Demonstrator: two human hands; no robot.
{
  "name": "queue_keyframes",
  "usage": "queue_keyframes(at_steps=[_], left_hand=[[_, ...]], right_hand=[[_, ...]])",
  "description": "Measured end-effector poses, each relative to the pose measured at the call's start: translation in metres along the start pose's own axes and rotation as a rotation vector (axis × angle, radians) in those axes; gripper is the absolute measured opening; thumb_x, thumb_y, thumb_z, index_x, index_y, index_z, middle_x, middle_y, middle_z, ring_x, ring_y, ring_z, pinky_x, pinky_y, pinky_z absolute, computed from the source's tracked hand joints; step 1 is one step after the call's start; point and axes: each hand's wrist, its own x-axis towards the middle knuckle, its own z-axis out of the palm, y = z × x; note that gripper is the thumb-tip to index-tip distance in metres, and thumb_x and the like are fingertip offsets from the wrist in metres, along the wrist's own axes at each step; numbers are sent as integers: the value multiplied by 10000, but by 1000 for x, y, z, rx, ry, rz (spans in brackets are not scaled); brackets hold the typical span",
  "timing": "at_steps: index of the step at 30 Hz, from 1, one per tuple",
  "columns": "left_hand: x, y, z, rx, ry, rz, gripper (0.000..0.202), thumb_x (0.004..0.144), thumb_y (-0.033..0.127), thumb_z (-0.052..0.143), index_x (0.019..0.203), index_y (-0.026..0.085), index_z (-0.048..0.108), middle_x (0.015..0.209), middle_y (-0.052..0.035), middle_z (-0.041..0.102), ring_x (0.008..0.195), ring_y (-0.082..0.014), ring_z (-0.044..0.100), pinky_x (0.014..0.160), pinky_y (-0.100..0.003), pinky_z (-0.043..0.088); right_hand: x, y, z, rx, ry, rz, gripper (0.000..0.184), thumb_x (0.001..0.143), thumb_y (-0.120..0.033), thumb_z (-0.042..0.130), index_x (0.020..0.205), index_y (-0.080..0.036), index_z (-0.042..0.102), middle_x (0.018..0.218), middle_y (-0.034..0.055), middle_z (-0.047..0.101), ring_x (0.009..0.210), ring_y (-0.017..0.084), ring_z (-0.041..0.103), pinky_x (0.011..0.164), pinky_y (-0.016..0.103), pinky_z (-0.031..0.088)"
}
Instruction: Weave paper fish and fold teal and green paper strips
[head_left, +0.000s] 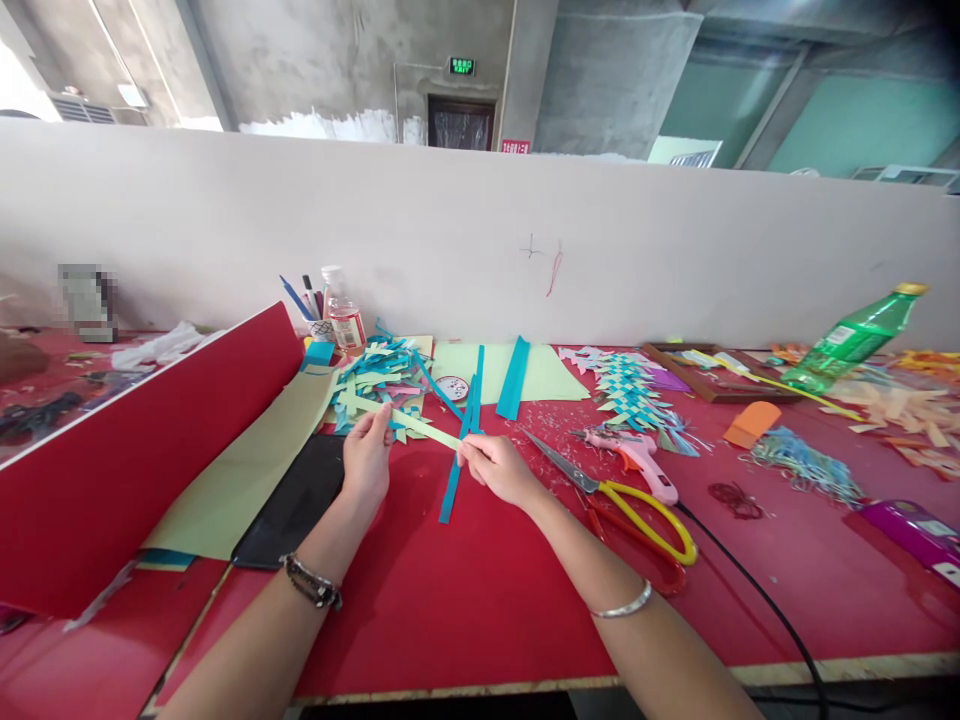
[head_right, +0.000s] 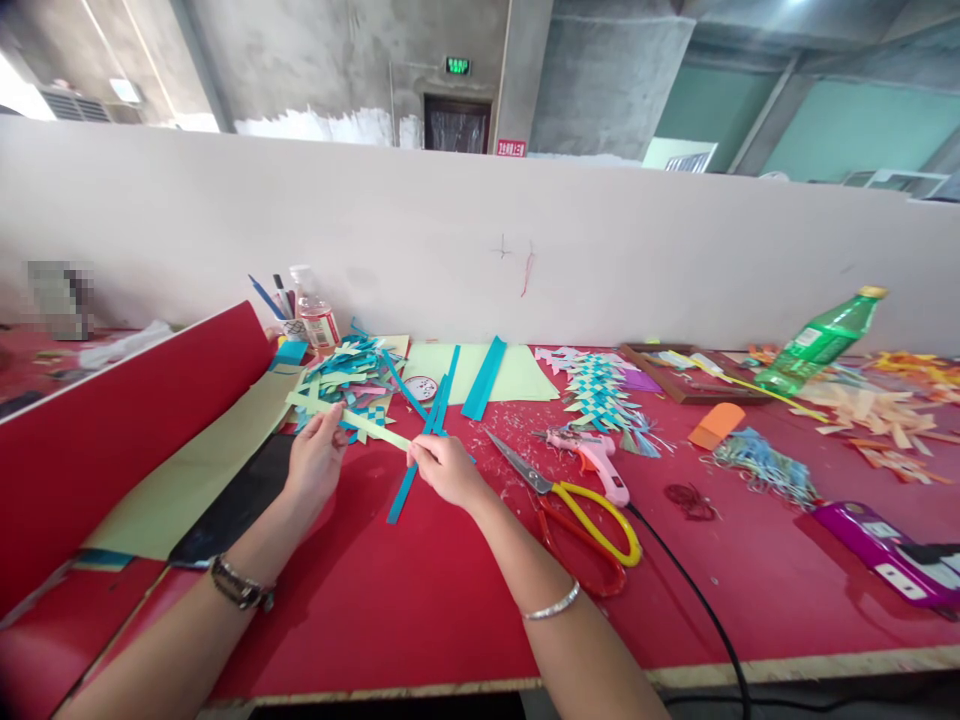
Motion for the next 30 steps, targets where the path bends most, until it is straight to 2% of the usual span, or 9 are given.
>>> queue_keyframes(at_steps=[4, 8, 14, 19, 22, 26, 30], left_hand=[[6, 4, -5, -72, 90, 17, 345, 471, 343, 738, 713, 128, 616, 524, 85, 414, 432, 0, 309, 387, -133, 234], [9, 5, -8, -120, 122, 0, 318, 474, 302, 739, 705, 124, 612, 521, 84, 426, 425, 3, 329, 377, -120, 243], [13, 5, -11, -168, 104, 3, 252, 541, 278, 700, 717, 140, 585, 560, 79, 458, 411, 16, 324, 368, -106, 230], [19, 4, -14, -115, 37, 39, 235, 595, 322, 661, 717, 162, 539, 601, 72, 466, 414, 11, 321, 385, -114, 246], [16, 3, -11, -7, -90, 50, 263, 655, 412, 591, 762, 178, 537, 625, 56, 480, 426, -10, 339, 405, -139, 279], [-3, -2, 1, 241, -399, 62, 287, 684, 428, 563, 798, 165, 572, 539, 45, 467, 485, -68, 419, 483, -191, 347], [-21, -9, 9, 529, -686, 143, 217, 686, 337, 596, 593, 142, 570, 539, 18, 519, 545, -96, 466, 564, -218, 356]], right_hand=[[-1, 1, -2, 4, -15, -1, 303, 836, -370, 344, 630, -184, 467, 416, -70, 353, 388, 70, 341, 438, 192, 269], [-1, 3, -2, 7, -23, -5, 303, 836, -371, 346, 632, -185, 469, 419, -69, 357, 394, 69, 349, 437, 189, 269], [0, 5, -4, 8, 1, -3, 300, 837, -362, 344, 634, -179, 468, 424, -70, 363, 392, 67, 348, 446, 190, 278], [0, 5, -5, 20, 10, -2, 301, 829, -369, 355, 631, -177, 474, 424, -69, 358, 392, 66, 342, 441, 193, 273], [-1, 3, -3, 38, 23, 7, 317, 832, -386, 338, 646, -175, 483, 433, -68, 353, 394, 67, 337, 425, 193, 258], [-2, -2, 4, 59, 0, 16, 327, 833, -400, 333, 684, -171, 511, 422, -68, 364, 385, 66, 349, 420, 190, 274], [-3, -3, 10, 48, -36, 10, 315, 830, -370, 348, 642, -170, 502, 430, -55, 418, 395, 67, 392, 428, 189, 293]])
